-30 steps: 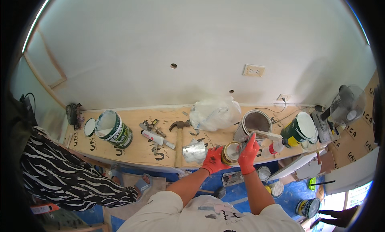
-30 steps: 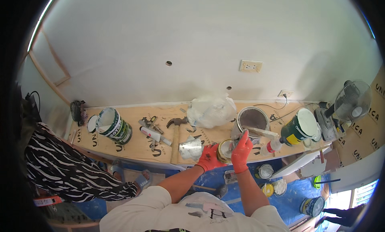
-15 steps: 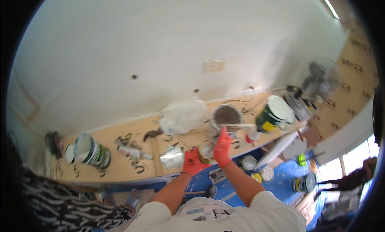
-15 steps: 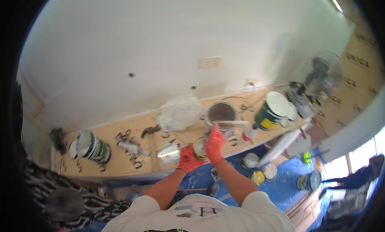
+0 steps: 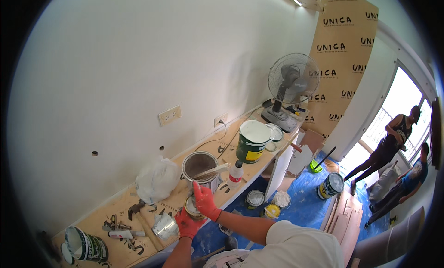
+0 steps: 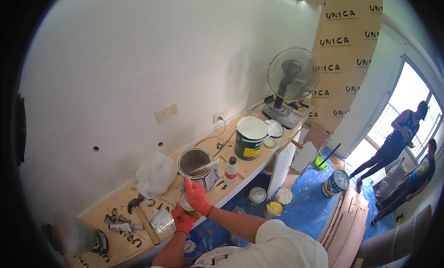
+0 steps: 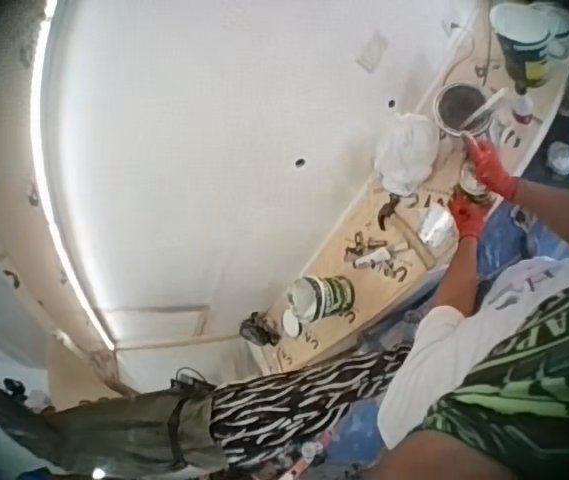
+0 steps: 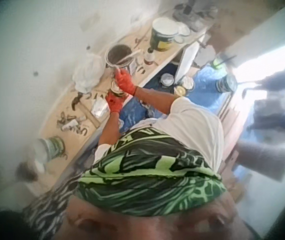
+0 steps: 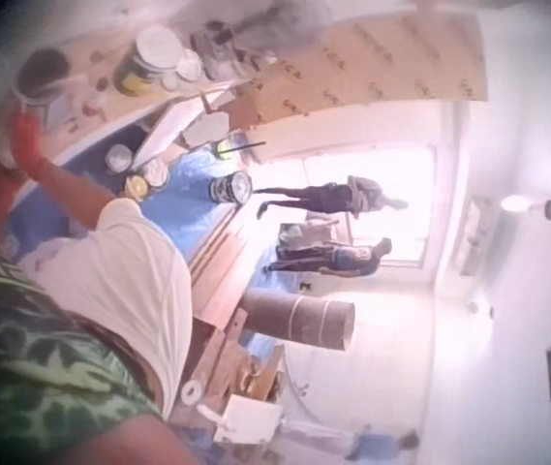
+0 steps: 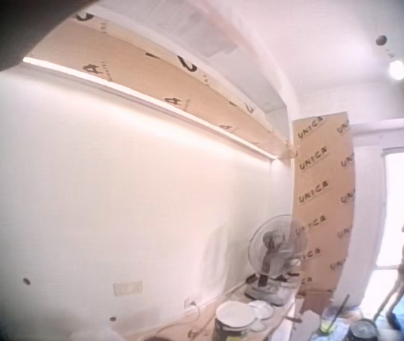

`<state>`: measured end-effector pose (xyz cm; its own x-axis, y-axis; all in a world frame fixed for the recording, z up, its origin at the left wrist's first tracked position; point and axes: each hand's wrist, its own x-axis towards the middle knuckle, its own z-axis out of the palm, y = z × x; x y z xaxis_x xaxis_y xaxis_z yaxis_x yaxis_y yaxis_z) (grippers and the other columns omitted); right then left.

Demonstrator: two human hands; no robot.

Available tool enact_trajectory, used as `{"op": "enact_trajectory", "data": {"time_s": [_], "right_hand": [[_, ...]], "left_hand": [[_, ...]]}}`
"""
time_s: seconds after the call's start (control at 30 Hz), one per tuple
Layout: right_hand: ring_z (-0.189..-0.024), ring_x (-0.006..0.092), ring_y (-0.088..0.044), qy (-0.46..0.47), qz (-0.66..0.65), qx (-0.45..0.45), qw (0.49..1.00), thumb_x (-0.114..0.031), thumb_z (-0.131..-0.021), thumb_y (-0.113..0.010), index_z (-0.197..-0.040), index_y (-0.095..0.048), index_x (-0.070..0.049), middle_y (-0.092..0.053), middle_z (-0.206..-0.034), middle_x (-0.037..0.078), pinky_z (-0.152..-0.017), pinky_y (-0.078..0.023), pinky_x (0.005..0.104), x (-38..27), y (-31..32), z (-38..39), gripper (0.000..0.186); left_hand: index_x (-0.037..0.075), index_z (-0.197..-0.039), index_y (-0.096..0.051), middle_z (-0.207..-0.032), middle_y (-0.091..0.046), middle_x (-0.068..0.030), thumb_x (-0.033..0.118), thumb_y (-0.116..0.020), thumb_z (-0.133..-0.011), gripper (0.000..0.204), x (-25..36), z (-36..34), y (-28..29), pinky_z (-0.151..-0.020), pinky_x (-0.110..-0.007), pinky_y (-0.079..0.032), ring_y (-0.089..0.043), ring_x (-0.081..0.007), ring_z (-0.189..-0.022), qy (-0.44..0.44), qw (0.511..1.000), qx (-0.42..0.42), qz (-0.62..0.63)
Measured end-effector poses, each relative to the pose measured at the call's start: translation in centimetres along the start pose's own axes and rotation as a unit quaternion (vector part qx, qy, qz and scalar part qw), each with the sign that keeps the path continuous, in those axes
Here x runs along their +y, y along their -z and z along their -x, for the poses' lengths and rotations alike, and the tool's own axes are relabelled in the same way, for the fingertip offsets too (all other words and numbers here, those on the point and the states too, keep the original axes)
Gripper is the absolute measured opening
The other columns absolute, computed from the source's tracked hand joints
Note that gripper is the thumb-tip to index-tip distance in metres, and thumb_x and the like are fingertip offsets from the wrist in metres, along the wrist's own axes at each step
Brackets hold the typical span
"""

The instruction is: The person mixes a white substance in a small container and then uses a metal scraper to apply and spread it onto a flat board on the floor.

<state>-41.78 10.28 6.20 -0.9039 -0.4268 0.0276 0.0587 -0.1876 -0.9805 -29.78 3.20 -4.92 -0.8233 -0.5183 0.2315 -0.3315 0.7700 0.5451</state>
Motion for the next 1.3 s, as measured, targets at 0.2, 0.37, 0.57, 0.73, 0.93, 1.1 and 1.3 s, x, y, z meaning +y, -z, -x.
{"op": "enact_trajectory", "data": {"time_s": [0.2, 0.37, 0.57, 0.73, 0.93, 1.1, 1.3], "right_hand": [[-0.066, 0.0166, -0.053, 0.123, 0.113, -0.150, 0.975, -0.032, -0.111, -0.054, -0.096, -0.067, 0.002, -0.065, -0.072, 0.009, -0.066, -0.048, 0.0367, 0.4, -1.4, -2.6, 0.039], [-0.063, 0.0198, -0.054, 0.130, 0.111, -0.078, 0.982, -0.031, -0.110, -0.055, -0.093, -0.067, 0.002, -0.061, -0.068, 0.014, -0.065, -0.049, 0.0390, 1.1, 0.8, -1.7, 0.039], [-0.066, 0.0177, -0.056, -0.036, -0.086, -0.030, 0.995, -0.029, -0.110, -0.055, -0.096, -0.067, 0.003, -0.062, -0.071, 0.008, -0.067, -0.050, 0.0384, 1.2, -1.0, -1.1, 0.037], [-0.068, 0.0156, -0.056, 0.174, 0.116, -0.122, 0.970, -0.028, -0.110, -0.056, -0.099, -0.067, 0.002, -0.063, -0.073, 0.008, -0.067, -0.050, 0.0377, 0.0, -0.8, -3.4, 0.034], [-0.072, 0.0136, -0.058, 0.072, 0.184, -0.076, 0.977, -0.031, -0.110, -0.054, -0.098, -0.066, 0.002, -0.065, -0.076, 0.010, -0.071, -0.051, 0.0354, -0.2, 1.4, 0.3, 0.037], [-0.069, 0.0144, -0.059, 0.105, -0.031, -0.040, 0.993, -0.031, -0.110, -0.055, -0.096, -0.067, 0.001, -0.064, -0.074, 0.010, -0.068, -0.051, 0.0356, 0.9, -1.4, -0.4, 0.037], [-0.066, 0.0149, -0.051, 0.173, 0.126, -0.097, 0.972, -0.031, -0.110, -0.056, -0.089, -0.065, 0.001, -0.061, -0.069, 0.010, -0.064, -0.048, 0.0364, -0.1, 0.1, -2.7, 0.039]], "left_hand": [[0.014, -0.132, -0.060, -0.126, -0.067, -0.0101, 0.061, -0.092, -0.057, 0.094, 0.3, -0.2, 0.1, -0.105, -0.049, -0.042, -0.061, -0.0331, -0.123, -0.016, 0.999, -0.020, -0.046], [0.015, -0.133, -0.060, -0.128, -0.066, -0.0085, 0.063, -0.091, -0.057, 0.096, -0.2, 0.1, 0.0, -0.105, -0.048, -0.043, -0.060, -0.0326, -0.124, -0.029, 1.000, 0.012, 0.000], [0.015, -0.135, -0.060, -0.129, -0.065, -0.0086, 0.065, -0.091, -0.056, 0.099, 0.3, -0.1, 0.6, -0.106, -0.048, -0.042, -0.059, -0.0325, -0.124, -0.047, 0.999, 0.024, -0.004], [0.015, -0.134, -0.062, -0.129, -0.065, -0.0093, 0.064, -0.089, -0.060, 0.093, 0.7, -0.1, 1.0, -0.110, -0.050, -0.038, -0.058, -0.0314, -0.125, -0.027, 0.999, -0.005, -0.030], [0.014, -0.131, -0.063, -0.127, -0.064, -0.0104, 0.063, -0.090, -0.059, 0.091, 0.7, 0.1, 1.0, -0.107, -0.052, -0.039, -0.057, -0.0331, -0.123, 0.011, 1.000, -0.027, 0.003], [0.013, -0.126, -0.065, -0.124, -0.065, -0.0103, 0.058, -0.092, -0.057, 0.087, 0.1, 0.0, 0.1, -0.106, -0.050, -0.039, -0.058, -0.0331, -0.120, -0.024, 0.999, 0.020, -0.032], [0.011, -0.135, -0.059, -0.133, -0.063, -0.0121, 0.061, -0.092, -0.058, 0.097, -0.6, 0.4, -0.6, -0.111, -0.052, -0.037, -0.054, -0.0356, -0.128, -0.005, 1.000, -0.010, -0.001]]}}
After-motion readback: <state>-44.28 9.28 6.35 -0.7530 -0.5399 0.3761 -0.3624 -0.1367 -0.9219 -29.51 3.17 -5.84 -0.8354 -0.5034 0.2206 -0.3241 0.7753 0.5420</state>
